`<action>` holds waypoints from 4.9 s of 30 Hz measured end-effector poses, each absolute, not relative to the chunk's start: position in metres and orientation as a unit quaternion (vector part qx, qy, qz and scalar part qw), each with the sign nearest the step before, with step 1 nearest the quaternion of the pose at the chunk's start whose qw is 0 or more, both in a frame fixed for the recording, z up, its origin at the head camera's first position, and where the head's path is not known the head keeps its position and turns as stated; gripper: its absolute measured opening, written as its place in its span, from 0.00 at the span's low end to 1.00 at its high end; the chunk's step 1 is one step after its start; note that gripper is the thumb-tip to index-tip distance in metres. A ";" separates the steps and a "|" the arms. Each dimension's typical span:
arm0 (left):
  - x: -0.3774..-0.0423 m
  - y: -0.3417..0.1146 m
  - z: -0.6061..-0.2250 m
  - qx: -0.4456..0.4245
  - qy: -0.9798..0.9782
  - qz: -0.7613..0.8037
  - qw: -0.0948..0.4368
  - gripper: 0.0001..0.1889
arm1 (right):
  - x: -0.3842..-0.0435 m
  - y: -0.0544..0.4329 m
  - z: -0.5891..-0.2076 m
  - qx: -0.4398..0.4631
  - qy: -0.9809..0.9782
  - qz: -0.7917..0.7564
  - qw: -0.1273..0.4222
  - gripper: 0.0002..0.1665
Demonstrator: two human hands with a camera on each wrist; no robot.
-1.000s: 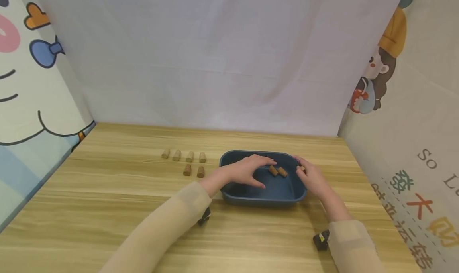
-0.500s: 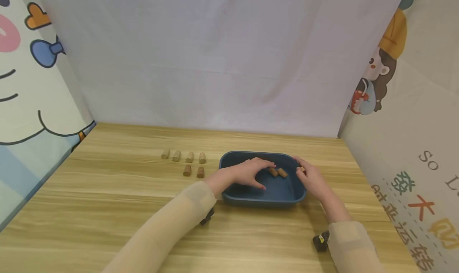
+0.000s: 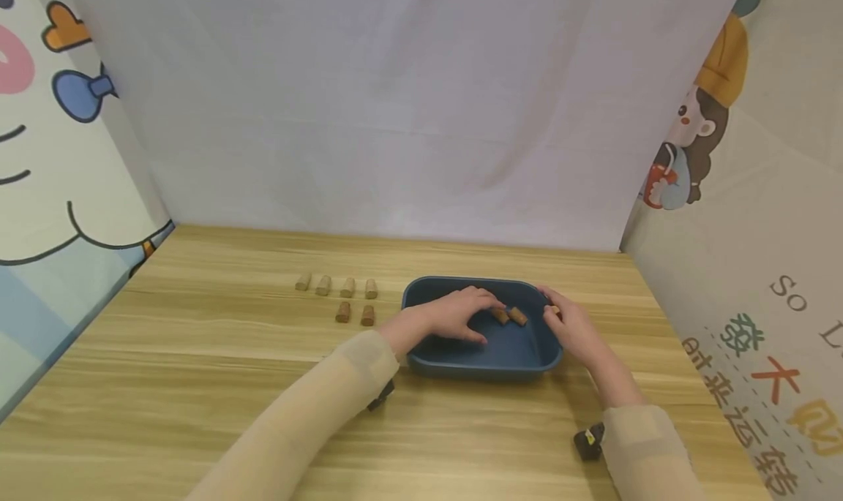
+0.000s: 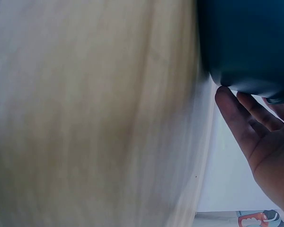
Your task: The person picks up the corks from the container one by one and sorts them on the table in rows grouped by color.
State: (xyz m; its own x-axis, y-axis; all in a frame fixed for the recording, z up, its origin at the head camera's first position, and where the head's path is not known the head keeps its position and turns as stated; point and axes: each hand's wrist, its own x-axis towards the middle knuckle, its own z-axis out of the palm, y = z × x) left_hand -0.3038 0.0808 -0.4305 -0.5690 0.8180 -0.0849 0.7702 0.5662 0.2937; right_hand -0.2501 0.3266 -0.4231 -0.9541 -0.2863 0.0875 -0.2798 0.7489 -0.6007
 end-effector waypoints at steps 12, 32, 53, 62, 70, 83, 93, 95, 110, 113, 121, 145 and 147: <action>-0.302 0.080 -0.428 0.461 0.878 0.102 0.078 0.22 | -0.250 0.327 -0.423 -0.151 0.931 -0.331 0.010 0.28; -0.301 0.079 -0.429 0.474 0.879 0.053 0.020 0.07 | -0.249 0.326 -0.422 -0.150 0.935 -0.322 0.008 0.28; -0.300 0.083 -0.429 0.467 0.881 0.067 0.037 0.10 | -0.248 0.326 -0.422 -0.147 0.931 -0.333 0.016 0.28; -0.299 0.083 -0.429 0.470 0.875 0.101 0.048 0.04 | -0.248 0.326 -0.422 -0.148 0.929 -0.338 0.015 0.28; -0.301 0.078 -0.426 0.457 0.875 0.155 0.048 0.08 | -0.250 0.326 -0.426 -0.151 0.933 -0.326 -0.005 0.27; -0.296 0.061 -0.408 0.408 0.887 0.215 0.037 0.13 | -0.249 0.325 -0.424 -0.152 0.935 -0.322 -0.002 0.27; -0.286 0.039 -0.385 0.384 0.890 0.245 0.022 0.23 | -0.250 0.327 -0.425 -0.151 0.935 -0.320 -0.003 0.27; -0.285 0.034 -0.381 0.382 0.889 0.251 0.015 0.23 | -0.250 0.327 -0.426 -0.149 0.936 -0.320 0.001 0.28; -0.275 -0.004 -0.350 0.379 0.890 0.253 -0.025 0.22 | -0.249 0.326 -0.423 -0.147 0.934 -0.326 0.020 0.28; -0.271 -0.012 -0.344 0.376 0.889 0.258 -0.035 0.21 | -0.249 0.327 -0.424 -0.148 0.933 -0.329 0.020 0.28; -0.263 -0.032 -0.333 0.363 0.888 0.277 -0.048 0.20 | -0.250 0.329 -0.422 -0.149 0.935 -0.322 0.022 0.28; -0.253 -0.109 -0.341 0.342 0.882 0.295 -0.136 0.20 | -0.245 0.331 -0.415 -0.132 0.907 -0.398 0.045 0.28; -0.254 -0.115 -0.345 0.336 0.883 0.298 -0.140 0.20 | -0.245 0.331 -0.416 -0.130 0.906 -0.400 0.045 0.28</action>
State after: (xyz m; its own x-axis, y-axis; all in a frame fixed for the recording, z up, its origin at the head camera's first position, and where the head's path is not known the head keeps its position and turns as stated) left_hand -0.2541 -0.1151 -0.3450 -0.7353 0.5098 0.4467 0.6762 0.5972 0.4314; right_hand -0.2451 0.3311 -0.4156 -0.9623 -0.2710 0.0225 -0.1991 0.6459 -0.7370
